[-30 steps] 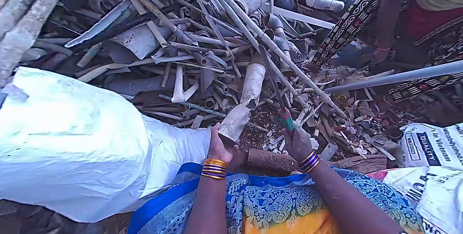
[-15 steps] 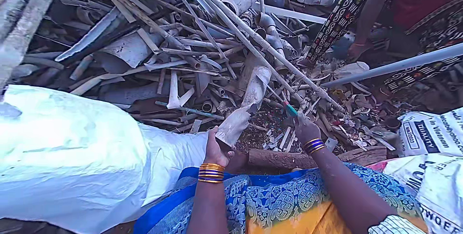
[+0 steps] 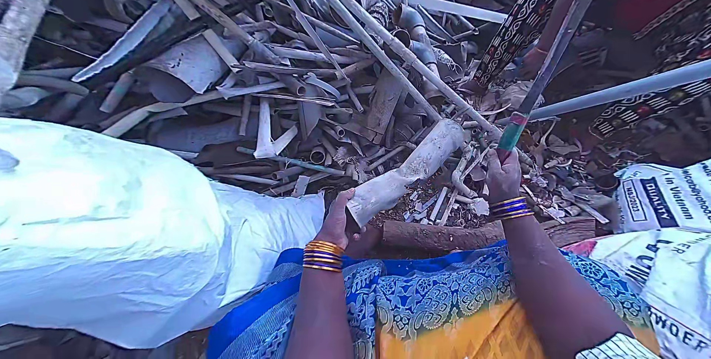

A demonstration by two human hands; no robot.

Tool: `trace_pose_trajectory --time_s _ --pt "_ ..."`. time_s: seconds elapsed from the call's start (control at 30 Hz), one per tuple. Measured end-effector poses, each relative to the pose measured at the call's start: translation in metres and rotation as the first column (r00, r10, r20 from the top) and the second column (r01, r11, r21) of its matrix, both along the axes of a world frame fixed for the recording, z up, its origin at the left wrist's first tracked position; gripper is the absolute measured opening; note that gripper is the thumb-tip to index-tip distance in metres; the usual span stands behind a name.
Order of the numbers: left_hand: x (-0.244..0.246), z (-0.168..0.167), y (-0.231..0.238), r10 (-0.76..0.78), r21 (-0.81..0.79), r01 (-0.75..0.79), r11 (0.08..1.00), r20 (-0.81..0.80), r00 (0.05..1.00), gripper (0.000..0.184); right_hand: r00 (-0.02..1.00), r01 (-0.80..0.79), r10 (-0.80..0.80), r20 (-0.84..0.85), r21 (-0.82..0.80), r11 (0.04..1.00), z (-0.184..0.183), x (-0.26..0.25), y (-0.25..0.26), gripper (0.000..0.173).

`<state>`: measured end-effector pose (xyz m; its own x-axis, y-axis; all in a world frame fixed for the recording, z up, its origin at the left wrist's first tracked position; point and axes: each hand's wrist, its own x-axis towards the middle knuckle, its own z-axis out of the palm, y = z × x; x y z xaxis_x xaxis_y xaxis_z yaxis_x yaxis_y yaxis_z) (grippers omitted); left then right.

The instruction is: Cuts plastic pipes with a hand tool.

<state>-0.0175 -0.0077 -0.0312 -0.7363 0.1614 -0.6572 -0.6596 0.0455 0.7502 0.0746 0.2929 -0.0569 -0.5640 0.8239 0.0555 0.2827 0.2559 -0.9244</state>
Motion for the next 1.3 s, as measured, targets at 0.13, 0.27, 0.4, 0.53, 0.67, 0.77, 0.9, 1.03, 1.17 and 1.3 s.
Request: trace_pose_trajectory --time_s 0.13,0.27,0.4,0.53,0.67,0.77,0.9,1.03,1.17,1.3 --pt "0.005 -0.001 0.005 -0.255 0.011 0.255 0.967 0.060 0.965 0.047 0.974 -0.009 0.007 -0.227 -0.010 1.000 -0.022 0.002 0.009 0.045" --pt "0.010 0.000 0.006 -0.319 -0.030 0.319 0.947 0.018 0.948 0.050 0.980 -0.042 -0.012 0.201 0.266 0.963 -0.014 0.004 0.006 0.037" --pt "0.011 -0.002 -0.015 -0.370 0.091 0.450 0.888 -0.439 0.819 0.100 0.828 -0.242 0.132 0.545 0.135 0.961 -0.020 0.003 0.013 0.034" --pt "0.017 0.006 0.003 -0.072 0.321 0.464 0.826 -0.757 0.650 0.083 0.730 -0.285 0.367 0.576 -0.232 0.930 -0.026 -0.007 -0.001 0.028" --pt "0.026 -0.024 0.015 -0.051 0.247 0.460 0.853 -0.837 0.545 0.077 0.601 -0.471 0.622 0.501 -0.407 0.783 -0.023 -0.012 -0.024 0.034" --pt "0.028 -0.043 0.018 -0.028 0.366 0.566 0.738 -0.822 0.568 0.077 0.510 -0.523 0.687 0.518 -0.448 0.726 -0.019 -0.014 -0.042 0.035" --pt "0.035 -0.037 0.033 0.340 0.678 0.134 0.723 -0.517 0.786 0.052 0.562 -0.505 0.595 0.574 -0.331 0.797 -0.012 -0.015 -0.051 0.039" --pt "0.013 -0.032 0.027 0.560 0.663 -0.182 0.726 -0.417 0.716 0.093 0.861 -0.423 0.441 0.254 -0.124 0.898 0.003 -0.006 -0.058 0.033" --pt "0.004 -0.025 0.018 0.647 0.696 -0.233 0.679 -0.417 0.638 0.093 0.907 -0.417 0.419 -0.035 0.061 0.907 0.022 0.009 -0.086 0.045" --pt "-0.001 -0.022 0.017 0.687 0.665 -0.300 0.684 -0.450 0.570 0.042 0.804 -0.595 0.554 0.216 0.310 0.742 0.021 0.030 -0.123 0.048"
